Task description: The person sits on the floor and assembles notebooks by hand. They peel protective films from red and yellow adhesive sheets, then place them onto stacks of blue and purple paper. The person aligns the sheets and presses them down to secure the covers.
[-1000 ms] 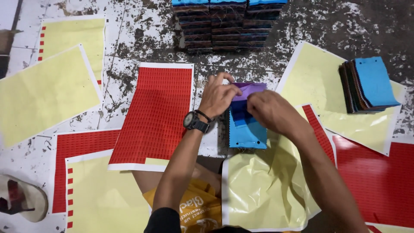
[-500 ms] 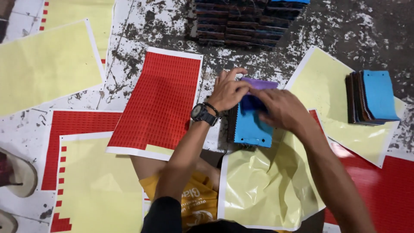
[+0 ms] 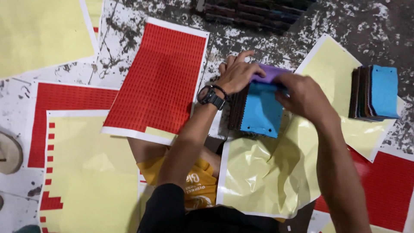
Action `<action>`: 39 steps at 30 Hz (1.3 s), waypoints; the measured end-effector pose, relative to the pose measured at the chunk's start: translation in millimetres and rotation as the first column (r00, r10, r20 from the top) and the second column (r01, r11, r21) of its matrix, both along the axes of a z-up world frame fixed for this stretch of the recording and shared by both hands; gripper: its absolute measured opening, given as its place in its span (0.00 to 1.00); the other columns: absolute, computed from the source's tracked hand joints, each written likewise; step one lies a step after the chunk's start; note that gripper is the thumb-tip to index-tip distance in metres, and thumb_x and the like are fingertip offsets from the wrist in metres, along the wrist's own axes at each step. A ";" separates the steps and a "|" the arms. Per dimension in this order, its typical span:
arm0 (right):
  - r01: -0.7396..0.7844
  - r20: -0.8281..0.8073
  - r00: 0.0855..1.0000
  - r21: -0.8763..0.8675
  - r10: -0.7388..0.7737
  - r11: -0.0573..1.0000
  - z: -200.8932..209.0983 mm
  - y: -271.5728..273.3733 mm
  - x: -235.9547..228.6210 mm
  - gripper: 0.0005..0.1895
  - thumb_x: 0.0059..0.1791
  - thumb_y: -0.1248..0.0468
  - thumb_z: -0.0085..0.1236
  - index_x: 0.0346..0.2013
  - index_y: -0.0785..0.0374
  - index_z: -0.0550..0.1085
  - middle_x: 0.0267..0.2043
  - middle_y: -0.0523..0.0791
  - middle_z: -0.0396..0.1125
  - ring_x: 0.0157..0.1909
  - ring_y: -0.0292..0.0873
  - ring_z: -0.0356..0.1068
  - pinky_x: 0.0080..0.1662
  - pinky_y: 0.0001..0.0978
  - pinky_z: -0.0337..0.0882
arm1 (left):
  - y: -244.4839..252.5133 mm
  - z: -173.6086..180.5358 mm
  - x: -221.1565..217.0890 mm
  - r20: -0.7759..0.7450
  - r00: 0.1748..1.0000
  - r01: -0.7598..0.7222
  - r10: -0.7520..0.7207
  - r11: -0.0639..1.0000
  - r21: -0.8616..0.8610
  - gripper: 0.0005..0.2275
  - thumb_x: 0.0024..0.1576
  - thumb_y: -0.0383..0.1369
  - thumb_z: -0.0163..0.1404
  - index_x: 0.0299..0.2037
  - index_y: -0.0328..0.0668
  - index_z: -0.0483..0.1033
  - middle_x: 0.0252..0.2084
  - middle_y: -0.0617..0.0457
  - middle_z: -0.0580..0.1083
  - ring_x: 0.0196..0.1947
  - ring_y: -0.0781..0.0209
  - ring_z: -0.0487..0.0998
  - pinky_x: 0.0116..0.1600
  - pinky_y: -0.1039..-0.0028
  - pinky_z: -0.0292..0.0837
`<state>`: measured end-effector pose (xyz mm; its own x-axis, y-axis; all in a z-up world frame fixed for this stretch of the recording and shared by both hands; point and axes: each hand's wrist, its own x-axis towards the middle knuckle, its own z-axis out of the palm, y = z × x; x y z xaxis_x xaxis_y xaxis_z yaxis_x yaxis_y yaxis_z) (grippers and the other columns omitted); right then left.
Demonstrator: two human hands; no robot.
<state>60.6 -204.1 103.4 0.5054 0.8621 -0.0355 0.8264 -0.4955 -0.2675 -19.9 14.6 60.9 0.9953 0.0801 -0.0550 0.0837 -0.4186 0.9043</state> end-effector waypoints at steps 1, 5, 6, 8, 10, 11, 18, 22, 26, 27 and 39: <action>-0.007 -0.005 1.000 -0.007 0.007 1.000 -0.3 -6.9 -17.9 0.19 0.45 0.60 0.64 0.51 0.55 0.75 0.39 0.51 0.74 0.43 0.62 0.74 0.43 0.59 0.73 | -0.4 -18.8 9.0 -0.005 1.000 -0.007 0.007 1.000 -0.007 0.22 0.63 0.48 0.31 0.52 0.54 0.79 0.68 0.42 0.65 0.64 0.32 0.59 0.60 0.56 0.53; -0.096 0.174 0.981 0.049 0.086 0.994 -17.0 -33.3 -85.1 0.16 0.42 0.62 0.65 0.44 0.49 0.75 0.34 0.43 0.70 0.40 0.53 0.73 0.39 0.47 0.73 | -3.1 -53.2 21.6 -0.051 0.999 0.018 -0.007 0.977 0.213 0.11 0.52 0.50 0.51 0.44 0.81 0.80 0.71 0.63 0.54 0.67 0.45 0.57 0.62 0.55 0.55; -0.127 0.174 0.979 0.098 0.109 0.987 -25.3 -38.3 -99.7 0.17 0.42 0.63 0.64 0.45 0.49 0.75 0.36 0.41 0.69 0.42 0.50 0.73 0.42 0.43 0.74 | -2.9 -50.5 20.5 -0.042 0.999 0.018 -0.009 0.977 0.211 0.11 0.52 0.49 0.52 0.44 0.81 0.80 0.72 0.62 0.54 0.67 0.44 0.58 0.61 0.55 0.55; -0.109 0.161 0.983 0.095 0.093 0.990 -35.7 -34.9 -112.5 0.20 0.40 0.63 0.66 0.45 0.50 0.74 0.39 0.41 0.67 0.43 0.51 0.70 0.40 0.44 0.72 | -1.0 -52.1 20.4 -0.040 0.999 0.033 -0.025 0.974 0.225 0.11 0.51 0.49 0.52 0.45 0.81 0.79 0.72 0.62 0.54 0.68 0.43 0.56 0.63 0.50 0.54; -0.089 0.149 0.986 0.098 0.073 0.991 -44.6 -36.2 -120.7 0.22 0.38 0.64 0.68 0.46 0.51 0.73 0.42 0.41 0.65 0.44 0.52 0.68 0.38 0.44 0.69 | -0.5 -51.7 19.4 -0.038 0.998 0.050 -0.042 0.968 0.244 0.11 0.51 0.50 0.53 0.45 0.82 0.79 0.71 0.62 0.54 0.69 0.42 0.54 0.64 0.46 0.53; -0.069 0.137 0.989 0.108 0.054 0.992 -48.3 -39.0 -121.6 0.21 0.39 0.63 0.67 0.46 0.49 0.73 0.44 0.40 0.65 0.46 0.51 0.68 0.40 0.42 0.69 | -0.6 -50.5 19.0 -0.023 0.999 0.036 -0.031 0.964 0.264 0.11 0.52 0.49 0.52 0.45 0.81 0.79 0.71 0.62 0.55 0.69 0.43 0.55 0.64 0.45 0.53; -0.045 0.107 0.994 0.214 0.022 0.976 -51.4 -36.2 -138.4 0.23 0.45 0.47 0.65 0.50 0.52 0.72 0.49 0.45 0.65 0.50 0.54 0.67 0.44 0.44 0.67 | -11.5 -33.1 1.8 0.059 0.998 -0.019 -0.010 0.884 0.467 0.12 0.54 0.45 0.50 0.47 0.70 0.81 0.70 0.55 0.58 0.68 0.37 0.55 0.64 0.35 0.52; -0.009 0.078 0.997 0.436 -0.028 0.900 -57.4 -35.4 -145.2 0.23 0.50 0.50 0.61 0.52 0.61 0.74 0.50 0.51 0.67 0.51 0.58 0.70 0.47 0.46 0.70 | -16.5 -45.5 2.1 0.328 0.940 -0.124 -0.092 0.804 0.581 0.10 0.54 0.40 0.51 0.43 0.63 0.83 0.65 0.48 0.65 0.66 0.35 0.60 0.63 0.40 0.57; 0.071 0.101 0.981 0.613 -0.168 0.786 -64.9 -39.5 -172.6 0.16 0.54 0.55 0.54 0.51 0.62 0.76 0.54 0.52 0.70 0.56 0.57 0.71 0.54 0.49 0.71 | -33.5 -4.0 -10.4 0.402 0.901 -0.214 -0.165 0.638 0.740 0.11 0.52 0.32 0.58 0.45 0.48 0.85 0.63 0.41 0.67 0.65 0.32 0.62 0.64 0.44 0.59; 0.111 0.102 0.964 0.686 -0.246 0.719 -65.8 -41.1 -181.6 0.14 0.55 0.54 0.54 0.49 0.58 0.78 0.54 0.49 0.71 0.57 0.55 0.72 0.55 0.47 0.71 | -39.2 11.3 -14.8 0.423 0.888 -0.246 -0.182 0.590 0.769 0.13 0.51 0.30 0.60 0.48 0.43 0.84 0.63 0.38 0.67 0.65 0.32 0.62 0.65 0.45 0.60; 0.871 -0.352 0.345 0.466 -0.870 0.156 -109.0 -246.4 -225.9 0.08 0.53 0.69 0.62 0.47 0.64 0.79 0.43 0.53 0.73 0.42 0.55 0.75 0.38 0.39 0.77 | -309.1 -24.2 -122.2 0.460 0.819 0.043 -0.343 0.836 0.546 0.23 0.63 0.48 0.37 0.61 0.48 0.73 0.62 0.43 0.71 0.64 0.39 0.72 0.64 0.49 0.68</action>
<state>-165.3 -450.5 -5.6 0.9375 -0.2884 0.1948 -0.0530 -0.6715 -0.7391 -142.2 -294.5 36.7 0.8500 -0.2509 0.4631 -0.4671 -0.7654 0.4426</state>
